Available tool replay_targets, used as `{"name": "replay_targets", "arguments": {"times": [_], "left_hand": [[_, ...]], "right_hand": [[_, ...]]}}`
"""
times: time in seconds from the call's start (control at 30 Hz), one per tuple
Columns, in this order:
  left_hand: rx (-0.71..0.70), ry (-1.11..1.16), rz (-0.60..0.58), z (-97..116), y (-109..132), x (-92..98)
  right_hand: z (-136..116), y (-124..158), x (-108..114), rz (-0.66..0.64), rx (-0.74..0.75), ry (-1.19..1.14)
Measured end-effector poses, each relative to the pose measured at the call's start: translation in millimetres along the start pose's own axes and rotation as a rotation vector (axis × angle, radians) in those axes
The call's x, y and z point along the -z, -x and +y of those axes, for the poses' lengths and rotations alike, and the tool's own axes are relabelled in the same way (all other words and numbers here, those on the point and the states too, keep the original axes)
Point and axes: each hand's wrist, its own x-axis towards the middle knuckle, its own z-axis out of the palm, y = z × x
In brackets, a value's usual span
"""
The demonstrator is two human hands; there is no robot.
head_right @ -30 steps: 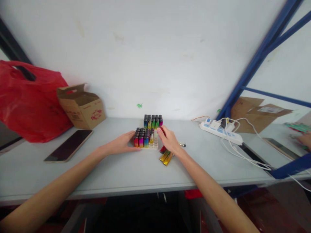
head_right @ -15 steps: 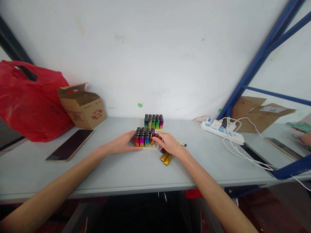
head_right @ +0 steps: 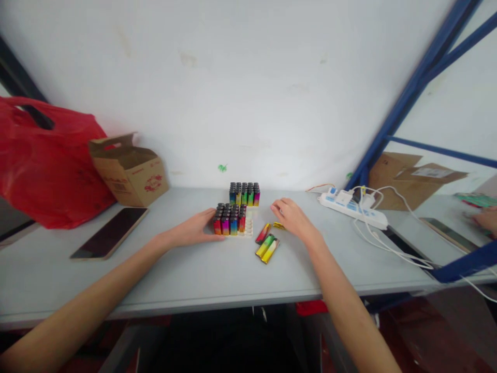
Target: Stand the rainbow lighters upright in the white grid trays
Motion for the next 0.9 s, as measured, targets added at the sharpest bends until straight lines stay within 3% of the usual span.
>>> {"name": "replay_targets", "arguments": {"times": [0.17, 0.33, 0.6, 0.77, 0.9], "left_hand": [[-0.013, 0.015, 0.011, -3, 0, 0.2], [0.006, 0.002, -0.006, -1, 0, 1.5], [-0.003, -0.013, -0.003, -2, 0, 1.0], [0.008, -0.011, -0.001, 1, 0, 1.5], [0.027, -0.005, -0.010, 1, 0, 1.3]], "right_hand": [[44, 14, 15, -0.189, -0.160, -0.193], [47, 17, 13, -0.399, -0.217, -0.345], [32, 6, -1, -0.016, -0.109, -0.169], [15, 5, -11, 0.066, -0.155, -0.219], [3, 1, -19, 0.198, -0.278, -0.266]]}}
